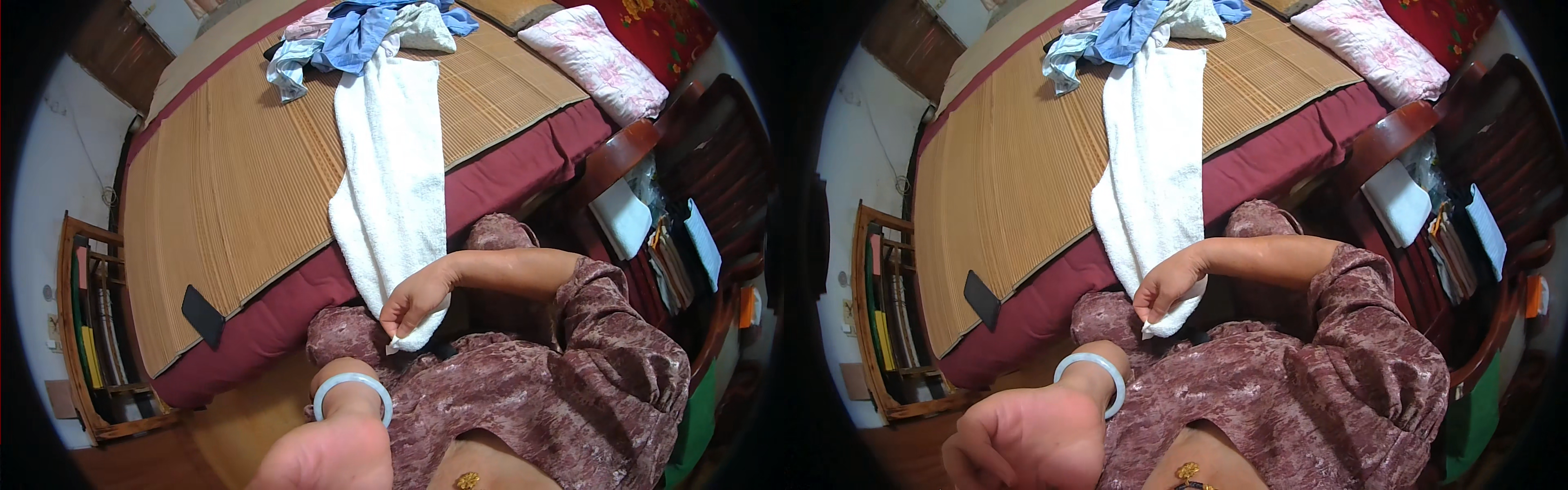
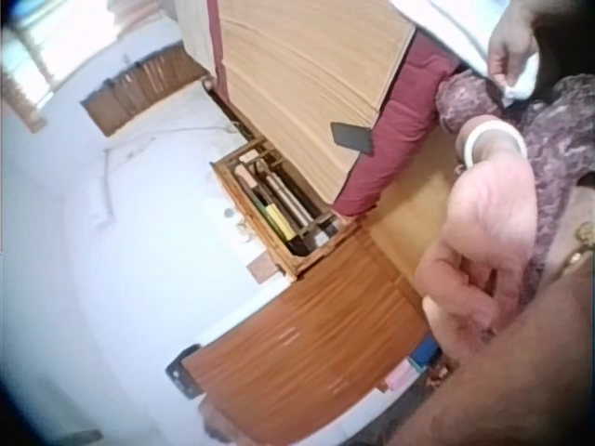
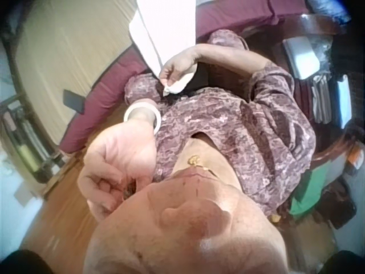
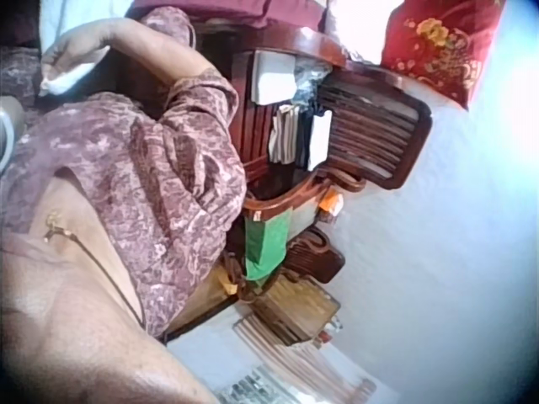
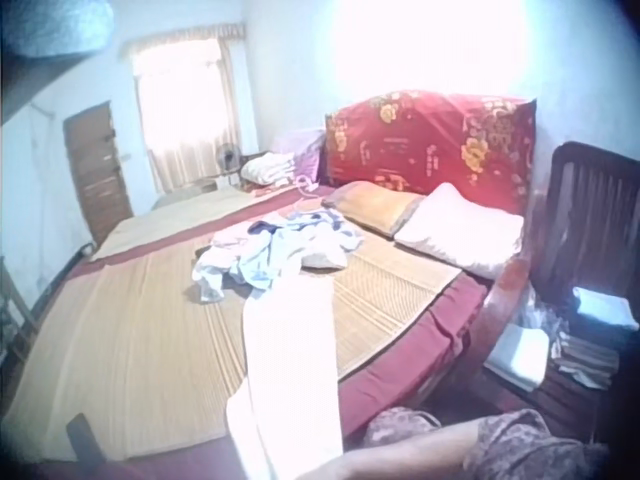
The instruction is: Folding a white towel and inspecting another piece of clothing on a bed.
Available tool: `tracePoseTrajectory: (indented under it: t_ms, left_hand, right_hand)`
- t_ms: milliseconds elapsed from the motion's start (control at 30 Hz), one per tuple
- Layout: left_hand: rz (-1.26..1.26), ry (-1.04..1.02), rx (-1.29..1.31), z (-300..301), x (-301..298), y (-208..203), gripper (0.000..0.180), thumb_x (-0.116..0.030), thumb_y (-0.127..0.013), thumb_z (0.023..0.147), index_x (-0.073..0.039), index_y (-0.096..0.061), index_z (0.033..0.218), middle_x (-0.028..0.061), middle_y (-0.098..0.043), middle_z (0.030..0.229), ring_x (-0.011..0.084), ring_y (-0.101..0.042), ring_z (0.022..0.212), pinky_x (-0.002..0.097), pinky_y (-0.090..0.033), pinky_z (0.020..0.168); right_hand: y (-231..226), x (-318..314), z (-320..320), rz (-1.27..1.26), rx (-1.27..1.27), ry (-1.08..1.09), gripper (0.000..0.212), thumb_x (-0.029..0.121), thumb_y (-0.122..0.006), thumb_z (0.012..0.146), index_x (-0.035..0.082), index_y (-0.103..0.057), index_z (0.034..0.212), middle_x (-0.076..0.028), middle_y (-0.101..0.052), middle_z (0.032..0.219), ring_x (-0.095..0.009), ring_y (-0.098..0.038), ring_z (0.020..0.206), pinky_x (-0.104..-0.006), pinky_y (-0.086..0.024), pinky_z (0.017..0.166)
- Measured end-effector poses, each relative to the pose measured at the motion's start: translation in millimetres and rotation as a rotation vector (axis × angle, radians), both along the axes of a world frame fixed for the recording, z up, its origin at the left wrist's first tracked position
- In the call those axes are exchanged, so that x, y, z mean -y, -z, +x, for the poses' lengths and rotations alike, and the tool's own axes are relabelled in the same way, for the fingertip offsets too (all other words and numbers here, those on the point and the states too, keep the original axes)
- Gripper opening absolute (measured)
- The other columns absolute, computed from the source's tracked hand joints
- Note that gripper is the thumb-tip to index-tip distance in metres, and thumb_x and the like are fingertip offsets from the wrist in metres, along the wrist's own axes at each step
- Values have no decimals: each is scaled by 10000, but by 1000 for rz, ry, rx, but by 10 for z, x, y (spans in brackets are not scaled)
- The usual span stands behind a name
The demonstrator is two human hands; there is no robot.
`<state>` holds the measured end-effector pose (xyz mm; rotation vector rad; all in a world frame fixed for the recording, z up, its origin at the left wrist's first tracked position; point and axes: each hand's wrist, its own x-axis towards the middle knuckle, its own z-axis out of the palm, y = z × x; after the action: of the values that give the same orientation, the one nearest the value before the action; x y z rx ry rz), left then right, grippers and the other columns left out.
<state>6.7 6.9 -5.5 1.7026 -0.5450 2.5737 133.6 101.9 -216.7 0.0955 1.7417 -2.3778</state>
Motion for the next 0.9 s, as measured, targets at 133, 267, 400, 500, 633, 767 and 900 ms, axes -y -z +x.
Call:
tracePoseTrajectory:
  t_ms: [133, 267, 400, 500, 633, 767, 900]
  left_hand:
    - [79, 71, 9, 20, -73, -19, 345, -263, -611, 894, -192, -585, 1231, -100, -524, 1277, 107, -472, 1139, 221, -407, 722]
    - [-28, -70, 69, 46, -13, 24, 346, -278, -597, 907, -199, -581, 1243, -95, -515, 1305, 110, -461, 1172, 225, -407, 723]
    - [-125, -277, 43, 25, -28, 20, 348, -320, -573, 923, -206, -575, 1252, -95, -506, 1323, 111, -447, 1199, 234, -405, 735]
    - [-105, -370, 22, -11, -47, 52, 380, -386, -529, 942, -219, -555, 1283, -95, -489, 1354, 116, -416, 1244, 251, -401, 765]
    - [-73, -243, -93, 7, -59, 92, 423, -436, -500, 946, -231, -530, 1314, -95, -464, 1386, 116, -389, 1265, 267, -394, 794]
    - [-24, -336, -112, 92, -130, 19, 370, -485, -460, 944, -196, -545, 1159, -47, -459, 1227, 158, -411, 1139, 257, -397, 735]
    - [41, -611, -391, -135, -610, 69, 520, -577, -302, 975, -138, -573, 1039, 149, -586, 954, 264, -554, 820, 345, -461, 593]
  right_hand:
    - [47, -19, 16, -1, 32, 21, 132, 170, -570, 964, 40, -579, 981, 66, -543, 845, -26, -473, 797, -212, -397, 710]
    - [7, -39, -10, 18, -19, 38, 117, 153, -567, 964, 37, -575, 978, 62, -546, 853, -28, -472, 796, -212, -398, 715]
    - [-21, -43, 53, 13, -18, 52, 123, 157, -568, 964, 34, -572, 971, 62, -540, 840, -31, -472, 792, -210, -397, 711]
    - [-22, -66, 10, 28, 16, 33, 133, 166, -568, 965, 33, -569, 962, 61, -541, 833, -31, -471, 792, -213, -395, 711]
    - [35, -55, 19, 83, -19, 56, 136, 172, -569, 965, 36, -569, 954, 61, -542, 831, -28, -471, 791, -217, -395, 714]
    - [84, -100, -35, 97, -25, 48, 145, 183, -574, 961, 40, -568, 938, 65, -528, 818, -28, -467, 775, -218, -394, 706]
    - [-7, -211, 124, 78, 74, 87, 149, 191, -569, 962, 46, -571, 927, 69, -510, 803, -26, -460, 735, -204, -386, 649]
